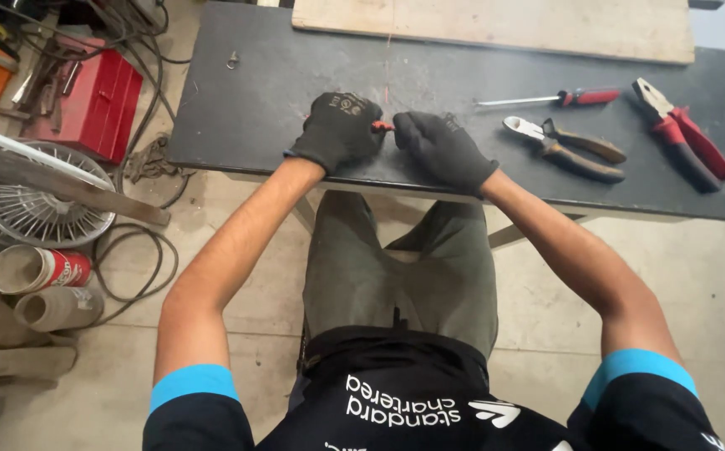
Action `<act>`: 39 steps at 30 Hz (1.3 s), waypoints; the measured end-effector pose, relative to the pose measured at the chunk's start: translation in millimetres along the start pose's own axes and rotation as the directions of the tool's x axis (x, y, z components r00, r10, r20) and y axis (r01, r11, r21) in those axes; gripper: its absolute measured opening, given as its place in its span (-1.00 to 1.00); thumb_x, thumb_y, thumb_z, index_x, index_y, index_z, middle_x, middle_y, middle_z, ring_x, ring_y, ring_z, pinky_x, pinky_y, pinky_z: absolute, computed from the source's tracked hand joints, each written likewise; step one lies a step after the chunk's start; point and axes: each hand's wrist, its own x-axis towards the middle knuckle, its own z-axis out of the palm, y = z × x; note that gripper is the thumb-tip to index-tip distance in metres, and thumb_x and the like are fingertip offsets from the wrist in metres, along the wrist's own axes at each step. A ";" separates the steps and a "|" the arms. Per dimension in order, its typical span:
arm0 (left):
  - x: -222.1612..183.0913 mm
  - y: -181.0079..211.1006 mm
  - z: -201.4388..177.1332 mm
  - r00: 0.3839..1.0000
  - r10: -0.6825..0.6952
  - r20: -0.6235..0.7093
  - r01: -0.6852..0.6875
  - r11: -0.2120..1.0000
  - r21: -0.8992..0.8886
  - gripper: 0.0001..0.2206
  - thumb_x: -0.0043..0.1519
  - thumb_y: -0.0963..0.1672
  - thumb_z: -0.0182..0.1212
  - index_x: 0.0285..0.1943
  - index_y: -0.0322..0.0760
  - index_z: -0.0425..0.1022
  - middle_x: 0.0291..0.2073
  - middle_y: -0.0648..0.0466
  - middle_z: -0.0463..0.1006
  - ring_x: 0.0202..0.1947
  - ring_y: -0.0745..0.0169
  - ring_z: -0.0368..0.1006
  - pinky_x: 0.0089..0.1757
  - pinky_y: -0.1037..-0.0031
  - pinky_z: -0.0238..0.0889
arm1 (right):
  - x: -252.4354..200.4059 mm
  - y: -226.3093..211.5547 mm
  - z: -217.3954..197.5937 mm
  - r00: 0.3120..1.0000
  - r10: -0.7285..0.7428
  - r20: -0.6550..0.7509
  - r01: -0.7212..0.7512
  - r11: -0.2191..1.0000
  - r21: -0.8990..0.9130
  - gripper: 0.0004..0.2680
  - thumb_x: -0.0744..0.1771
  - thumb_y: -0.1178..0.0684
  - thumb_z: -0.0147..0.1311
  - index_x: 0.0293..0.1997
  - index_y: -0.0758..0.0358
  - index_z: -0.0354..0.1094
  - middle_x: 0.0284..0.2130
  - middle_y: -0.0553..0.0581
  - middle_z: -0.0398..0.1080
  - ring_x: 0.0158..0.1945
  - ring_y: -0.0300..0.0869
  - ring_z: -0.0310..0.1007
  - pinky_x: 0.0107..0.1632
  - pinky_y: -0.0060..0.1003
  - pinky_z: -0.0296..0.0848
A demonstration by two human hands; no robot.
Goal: Winding copper wire around a component and inspecting a motor stator at a workbench.
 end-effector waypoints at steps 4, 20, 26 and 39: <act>9.0 5.2 -4.0 0.998 -0.048 0.042 0.048 0.999 -0.012 -0.73 0.14 0.04 0.09 -0.22 0.02 0.69 -0.44 0.13 0.67 -0.19 -0.05 0.65 -0.17 0.09 0.49 | 11.5 -6.5 -10.0 0.852 0.405 0.332 -0.499 0.436 0.749 -0.68 0.46 -0.22 -0.13 -0.37 0.13 0.32 -0.72 -0.10 0.08 -0.73 -0.32 0.12 -0.76 -0.44 0.06; 9.2 -2.3 -16.8 0.985 -0.077 0.152 0.103 0.979 -0.176 -0.74 0.09 0.00 0.12 -0.29 -0.10 0.68 -0.46 -0.02 0.65 -0.21 -0.21 0.64 -0.17 0.07 0.48 | 35.4 36.8 -36.2 0.892 -0.335 0.304 0.444 0.777 -0.447 -0.80 0.47 -0.02 -0.26 -0.18 0.21 0.26 -0.50 0.13 0.40 -0.29 0.12 0.53 -0.46 -0.04 0.49; 7.6 -2.5 -17.5 0.984 -0.055 0.167 0.080 0.986 -0.149 -0.75 0.10 0.01 0.12 -0.26 -0.07 0.67 -0.44 -0.01 0.65 -0.19 -0.17 0.63 -0.14 0.09 0.48 | 44.5 35.1 -33.1 0.890 0.028 0.455 -0.135 0.969 0.205 -0.61 0.45 -0.28 -0.34 -0.35 0.09 0.39 -0.65 0.02 0.44 -0.44 -0.07 0.56 -0.39 -0.16 0.46; 14.0 -13.4 -34.6 0.977 -0.050 0.207 0.102 0.963 -0.249 -0.76 0.05 0.03 0.13 -0.39 -0.03 0.66 -0.49 0.01 0.63 -0.21 -0.12 0.63 -0.14 0.14 0.46 | 42.3 45.5 -39.8 0.893 -0.086 0.443 0.324 0.805 -0.497 -0.71 0.45 -0.29 -0.34 0.05 0.09 0.12 -0.28 0.15 0.39 -0.11 0.07 0.52 -0.22 0.06 0.58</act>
